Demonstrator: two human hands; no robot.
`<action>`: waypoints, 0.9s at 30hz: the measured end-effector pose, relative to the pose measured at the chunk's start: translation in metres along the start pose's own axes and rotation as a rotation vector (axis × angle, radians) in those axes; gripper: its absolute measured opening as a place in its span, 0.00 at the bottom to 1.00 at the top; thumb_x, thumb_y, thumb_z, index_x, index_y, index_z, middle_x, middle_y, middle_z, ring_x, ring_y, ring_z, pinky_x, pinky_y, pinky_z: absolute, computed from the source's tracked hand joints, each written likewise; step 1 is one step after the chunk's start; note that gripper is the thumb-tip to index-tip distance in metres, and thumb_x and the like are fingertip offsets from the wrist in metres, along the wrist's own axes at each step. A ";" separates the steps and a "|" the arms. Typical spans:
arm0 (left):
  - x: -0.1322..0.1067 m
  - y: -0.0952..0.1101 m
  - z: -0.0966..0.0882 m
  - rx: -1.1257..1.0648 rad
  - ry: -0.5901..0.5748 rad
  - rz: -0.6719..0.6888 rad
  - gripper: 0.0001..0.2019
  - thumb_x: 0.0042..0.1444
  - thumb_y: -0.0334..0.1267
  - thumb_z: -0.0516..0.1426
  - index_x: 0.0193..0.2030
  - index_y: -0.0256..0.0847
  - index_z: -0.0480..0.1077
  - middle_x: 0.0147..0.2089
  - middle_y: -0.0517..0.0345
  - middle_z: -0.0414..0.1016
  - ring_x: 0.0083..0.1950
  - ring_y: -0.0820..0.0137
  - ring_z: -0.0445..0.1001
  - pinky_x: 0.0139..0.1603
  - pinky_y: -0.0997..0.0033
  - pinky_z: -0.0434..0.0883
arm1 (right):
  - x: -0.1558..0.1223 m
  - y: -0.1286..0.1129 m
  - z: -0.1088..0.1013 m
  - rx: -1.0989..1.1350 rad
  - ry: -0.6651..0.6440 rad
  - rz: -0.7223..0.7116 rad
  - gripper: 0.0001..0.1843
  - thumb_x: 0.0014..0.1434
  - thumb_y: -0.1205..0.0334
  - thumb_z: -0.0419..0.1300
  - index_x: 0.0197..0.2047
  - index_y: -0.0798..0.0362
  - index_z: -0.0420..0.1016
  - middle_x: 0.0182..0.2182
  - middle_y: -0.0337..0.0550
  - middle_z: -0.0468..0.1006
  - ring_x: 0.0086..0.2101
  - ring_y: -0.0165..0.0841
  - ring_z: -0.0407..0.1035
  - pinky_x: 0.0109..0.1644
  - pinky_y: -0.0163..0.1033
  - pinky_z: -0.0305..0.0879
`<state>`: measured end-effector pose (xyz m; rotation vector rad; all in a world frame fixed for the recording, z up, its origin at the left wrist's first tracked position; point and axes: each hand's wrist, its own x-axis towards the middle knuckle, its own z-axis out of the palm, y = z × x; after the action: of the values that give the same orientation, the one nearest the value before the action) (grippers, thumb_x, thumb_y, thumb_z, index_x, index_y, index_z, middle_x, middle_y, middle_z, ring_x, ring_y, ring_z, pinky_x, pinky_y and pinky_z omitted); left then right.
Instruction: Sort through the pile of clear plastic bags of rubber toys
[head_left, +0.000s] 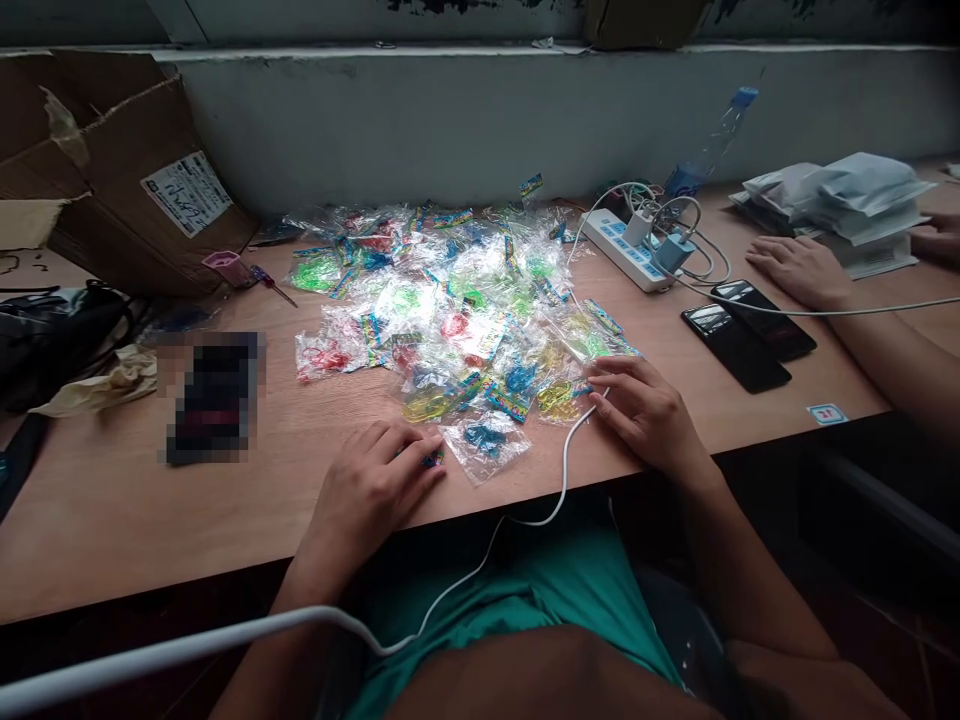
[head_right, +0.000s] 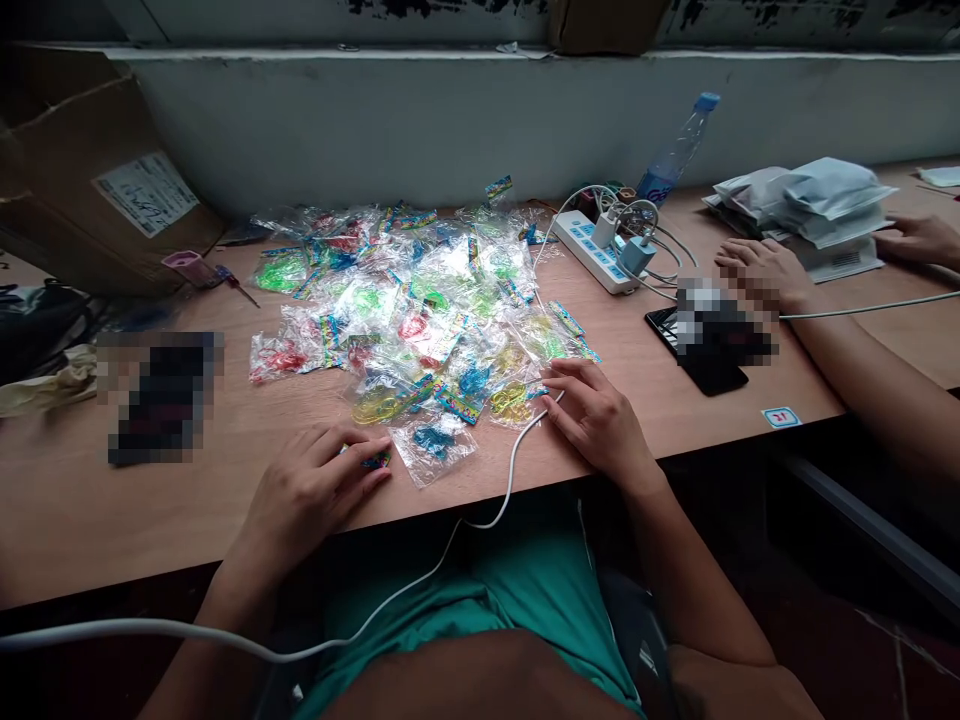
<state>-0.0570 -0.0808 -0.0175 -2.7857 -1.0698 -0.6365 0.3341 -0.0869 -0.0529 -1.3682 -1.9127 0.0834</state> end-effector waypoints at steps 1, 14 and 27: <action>0.000 0.000 0.000 0.005 0.015 0.009 0.09 0.71 0.41 0.60 0.53 0.41 0.76 0.46 0.51 0.79 0.48 0.59 0.76 0.49 0.59 0.72 | 0.000 0.000 0.000 0.003 0.019 -0.010 0.10 0.69 0.58 0.63 0.52 0.46 0.80 0.56 0.51 0.79 0.57 0.46 0.76 0.63 0.59 0.75; -0.003 -0.003 0.005 -0.040 0.053 0.031 0.05 0.72 0.33 0.57 0.45 0.39 0.75 0.41 0.54 0.78 0.44 0.65 0.74 0.46 0.65 0.71 | 0.002 -0.001 0.000 0.066 0.049 -0.110 0.13 0.68 0.65 0.64 0.55 0.45 0.79 0.52 0.50 0.80 0.53 0.43 0.79 0.58 0.53 0.78; -0.007 -0.003 -0.001 0.032 0.132 0.047 0.06 0.70 0.29 0.57 0.48 0.40 0.76 0.46 0.54 0.80 0.45 0.65 0.77 0.46 0.66 0.71 | 0.004 0.000 0.001 0.103 0.005 -0.114 0.08 0.68 0.65 0.65 0.50 0.48 0.81 0.46 0.49 0.84 0.47 0.42 0.81 0.54 0.51 0.79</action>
<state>-0.0634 -0.0833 -0.0198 -2.6902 -0.9778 -0.7777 0.3329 -0.0834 -0.0513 -1.1883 -1.9505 0.1206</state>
